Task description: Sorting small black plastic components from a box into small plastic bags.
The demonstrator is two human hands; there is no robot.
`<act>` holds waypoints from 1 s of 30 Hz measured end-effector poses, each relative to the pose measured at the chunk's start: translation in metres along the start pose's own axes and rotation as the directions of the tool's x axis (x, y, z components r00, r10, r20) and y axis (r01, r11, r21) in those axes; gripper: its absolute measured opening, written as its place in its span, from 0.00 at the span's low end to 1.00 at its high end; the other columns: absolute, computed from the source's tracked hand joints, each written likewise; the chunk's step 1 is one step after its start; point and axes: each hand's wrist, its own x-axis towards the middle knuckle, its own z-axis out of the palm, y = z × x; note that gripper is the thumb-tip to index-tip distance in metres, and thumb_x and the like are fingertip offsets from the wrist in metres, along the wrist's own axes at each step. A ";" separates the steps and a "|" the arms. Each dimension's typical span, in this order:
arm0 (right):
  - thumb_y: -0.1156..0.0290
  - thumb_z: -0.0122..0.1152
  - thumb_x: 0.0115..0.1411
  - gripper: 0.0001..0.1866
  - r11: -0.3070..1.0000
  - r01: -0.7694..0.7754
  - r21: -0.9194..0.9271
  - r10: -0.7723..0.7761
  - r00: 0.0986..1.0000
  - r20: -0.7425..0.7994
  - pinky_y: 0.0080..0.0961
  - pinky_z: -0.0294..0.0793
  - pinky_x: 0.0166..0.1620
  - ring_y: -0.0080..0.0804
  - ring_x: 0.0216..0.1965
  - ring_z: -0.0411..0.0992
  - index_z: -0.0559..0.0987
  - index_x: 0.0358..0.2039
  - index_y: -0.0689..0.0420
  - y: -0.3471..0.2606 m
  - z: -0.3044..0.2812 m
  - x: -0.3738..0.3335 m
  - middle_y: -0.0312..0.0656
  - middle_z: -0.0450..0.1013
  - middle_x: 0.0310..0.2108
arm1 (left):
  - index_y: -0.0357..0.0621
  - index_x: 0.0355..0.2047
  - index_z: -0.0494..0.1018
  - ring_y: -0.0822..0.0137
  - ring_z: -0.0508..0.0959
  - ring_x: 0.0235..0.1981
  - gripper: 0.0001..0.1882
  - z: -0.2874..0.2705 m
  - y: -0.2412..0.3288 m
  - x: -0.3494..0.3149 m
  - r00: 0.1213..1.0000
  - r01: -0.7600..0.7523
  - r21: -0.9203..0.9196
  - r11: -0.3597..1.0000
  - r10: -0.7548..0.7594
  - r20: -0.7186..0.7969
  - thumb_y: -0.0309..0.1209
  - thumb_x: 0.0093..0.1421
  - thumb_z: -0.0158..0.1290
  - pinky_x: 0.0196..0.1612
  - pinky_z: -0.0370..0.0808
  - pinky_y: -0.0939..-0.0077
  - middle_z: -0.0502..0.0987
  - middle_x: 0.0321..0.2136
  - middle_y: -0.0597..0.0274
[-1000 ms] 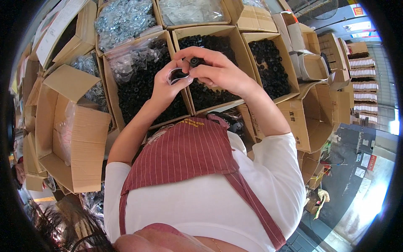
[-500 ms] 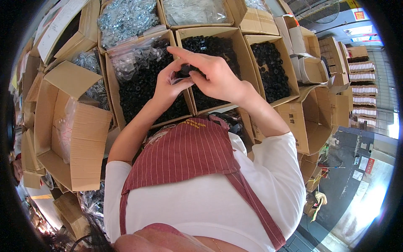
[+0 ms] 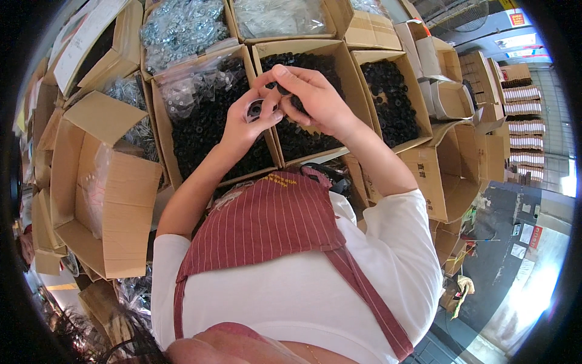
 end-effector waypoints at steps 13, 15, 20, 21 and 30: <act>0.58 0.51 0.72 0.22 0.859 0.349 -0.375 -0.331 0.937 0.115 0.18 0.76 0.40 0.19 0.38 0.76 0.76 0.56 0.61 0.009 0.007 0.006 0.40 0.81 0.42 | 0.37 0.50 0.73 0.69 0.78 0.44 0.20 0.001 -0.013 0.001 0.988 -0.151 0.084 0.985 0.153 -0.019 0.24 0.57 0.62 0.50 0.74 0.74 0.78 0.43 0.61; 0.53 0.48 0.73 0.24 0.913 0.280 -0.298 -0.282 0.959 0.039 0.12 0.61 0.24 0.10 0.22 0.61 0.78 0.54 0.60 0.005 0.004 0.006 0.38 0.80 0.40 | 0.38 0.48 0.73 0.70 0.78 0.44 0.19 0.002 -0.006 0.002 0.998 -0.062 -0.056 0.997 0.062 -0.005 0.25 0.57 0.63 0.50 0.74 0.74 0.78 0.43 0.61; 0.62 0.50 0.69 0.22 0.967 0.254 -0.004 -0.254 0.967 0.027 0.13 0.60 0.26 0.13 0.20 0.57 0.73 0.58 0.61 -0.003 0.002 0.011 0.42 0.76 0.49 | 0.39 0.45 0.72 0.71 0.77 0.43 0.17 0.000 -0.005 0.002 0.999 0.032 -0.065 0.997 -0.030 0.022 0.25 0.57 0.63 0.50 0.74 0.75 0.77 0.42 0.63; 0.69 0.51 0.62 0.25 0.974 0.201 0.102 -0.210 0.974 0.082 0.17 0.65 0.34 0.18 0.25 0.61 0.71 0.60 0.63 -0.006 0.000 0.011 0.44 0.72 0.55 | 0.39 0.44 0.72 0.72 0.77 0.43 0.16 0.000 -0.006 0.002 0.999 0.044 -0.054 0.998 -0.043 0.021 0.25 0.56 0.63 0.50 0.74 0.75 0.77 0.42 0.63; 0.72 0.51 0.56 0.31 0.937 0.241 0.255 -0.298 0.929 0.218 0.28 0.66 0.55 0.28 0.41 0.67 0.67 0.62 0.67 0.011 0.009 0.028 0.48 0.67 0.60 | 0.35 0.48 0.73 0.70 0.72 0.53 0.21 0.001 -0.013 0.001 0.992 -0.113 0.012 0.994 0.113 -0.063 0.22 0.55 0.63 0.54 0.72 0.71 0.74 0.50 0.59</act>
